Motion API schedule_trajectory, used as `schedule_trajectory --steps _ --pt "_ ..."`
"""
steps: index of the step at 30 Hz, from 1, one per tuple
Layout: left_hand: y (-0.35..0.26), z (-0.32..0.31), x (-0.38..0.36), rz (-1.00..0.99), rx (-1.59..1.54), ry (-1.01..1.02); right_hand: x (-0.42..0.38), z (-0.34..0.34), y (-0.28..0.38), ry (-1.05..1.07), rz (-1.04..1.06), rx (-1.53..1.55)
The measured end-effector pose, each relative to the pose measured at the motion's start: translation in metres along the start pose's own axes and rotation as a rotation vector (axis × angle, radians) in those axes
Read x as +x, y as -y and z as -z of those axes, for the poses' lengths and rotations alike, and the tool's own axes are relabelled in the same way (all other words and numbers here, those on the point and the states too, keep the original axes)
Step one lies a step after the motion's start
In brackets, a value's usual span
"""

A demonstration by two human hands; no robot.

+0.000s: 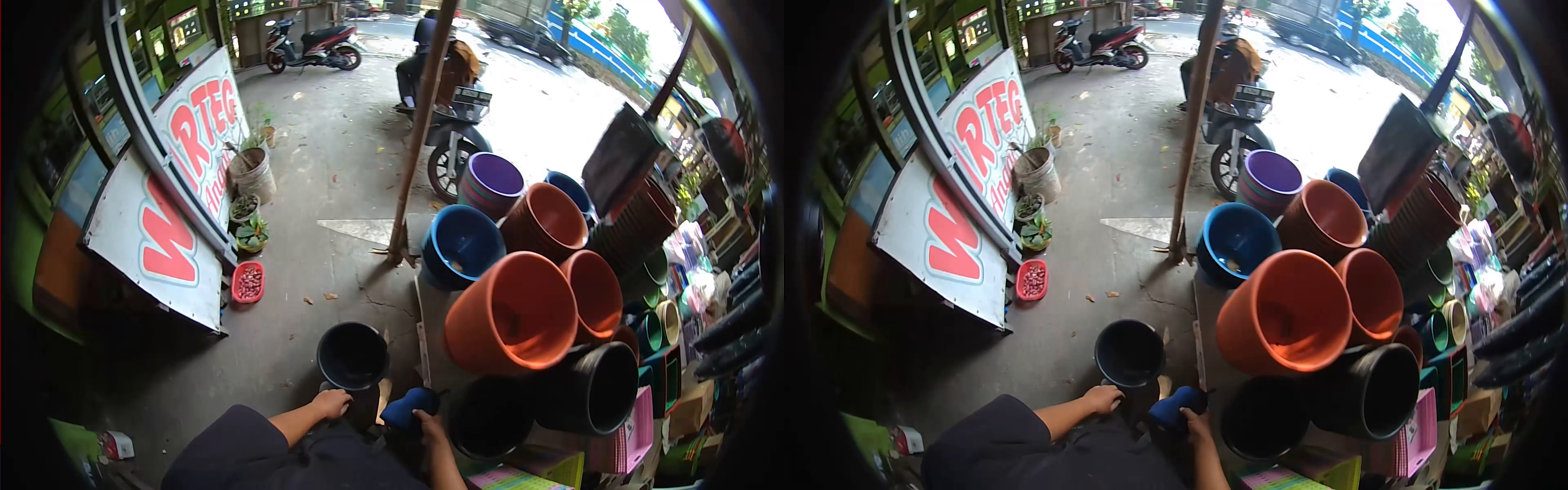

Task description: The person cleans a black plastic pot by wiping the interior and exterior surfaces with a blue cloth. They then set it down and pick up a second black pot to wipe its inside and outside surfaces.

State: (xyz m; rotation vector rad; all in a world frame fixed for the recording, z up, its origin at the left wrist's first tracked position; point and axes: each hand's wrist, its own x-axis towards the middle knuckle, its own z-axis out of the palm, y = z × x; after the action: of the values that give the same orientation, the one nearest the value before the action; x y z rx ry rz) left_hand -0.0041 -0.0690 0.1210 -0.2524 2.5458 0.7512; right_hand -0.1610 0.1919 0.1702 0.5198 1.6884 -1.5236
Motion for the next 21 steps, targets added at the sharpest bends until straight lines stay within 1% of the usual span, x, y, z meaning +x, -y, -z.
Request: schedule_trajectory --steps 1,2,3,4,5,7,9,10,11,12,14,16,17,18,19,20,21 --pt "0.015 0.004 -0.008 0.067 -0.038 0.028 0.002 -0.012 0.001 0.007 0.000 -0.016" --pt "0.029 0.006 -0.014 0.075 -0.051 0.020 0.004 -0.023 0.002 0.030 -0.052 -0.046" --pt "0.043 0.007 -0.021 0.162 -0.091 0.028 0.003 -0.039 0.007 0.054 -0.104 -0.076" --pt "0.057 0.007 -0.028 0.250 -0.133 0.039 0.017 -0.049 -0.002 0.062 -0.106 -0.093" --pt "0.070 0.007 -0.034 0.260 -0.146 0.032 0.033 -0.058 -0.011 0.080 -0.129 -0.110" --pt "0.098 0.000 -0.043 0.353 -0.233 -0.014 0.047 -0.080 -0.014 0.100 -0.158 -0.135" --pt "0.121 -0.006 -0.048 0.400 -0.289 -0.033 0.062 -0.100 -0.014 0.028 -0.165 -0.276" --pt "0.132 -0.008 -0.048 0.440 -0.337 -0.050 0.076 -0.106 -0.020 0.030 -0.174 -0.287" --pt "0.143 -0.012 -0.047 0.449 -0.350 -0.040 0.092 -0.111 -0.025 0.043 -0.115 -0.381" --pt "0.154 -0.018 -0.045 0.483 -0.385 -0.072 0.109 -0.112 -0.035 0.055 -0.062 -0.475" --pt "0.165 -0.025 -0.038 0.536 -0.431 -0.112 0.137 -0.117 -0.044 0.072 -0.009 -0.617" --pt "0.175 -0.032 -0.024 0.565 -0.468 -0.147 0.167 -0.120 -0.055 0.028 0.125 -0.898" --pt "0.179 -0.033 -0.016 0.579 -0.484 -0.113 0.177 -0.123 -0.050 0.104 0.073 -0.943" --pt "0.182 -0.033 -0.003 0.603 -0.523 -0.148 0.191 -0.127 -0.044 0.184 0.025 -0.984" --pt "0.183 -0.035 0.006 0.634 -0.562 -0.178 0.209 -0.126 -0.054 0.175 0.037 -1.035" --pt "0.188 -0.037 0.021 0.652 -0.571 -0.155 0.232 -0.128 -0.064 0.166 0.062 -1.081" --pt "0.193 -0.044 0.036 0.665 -0.634 -0.205 0.244 -0.135 -0.060 0.145 0.067 -1.122"
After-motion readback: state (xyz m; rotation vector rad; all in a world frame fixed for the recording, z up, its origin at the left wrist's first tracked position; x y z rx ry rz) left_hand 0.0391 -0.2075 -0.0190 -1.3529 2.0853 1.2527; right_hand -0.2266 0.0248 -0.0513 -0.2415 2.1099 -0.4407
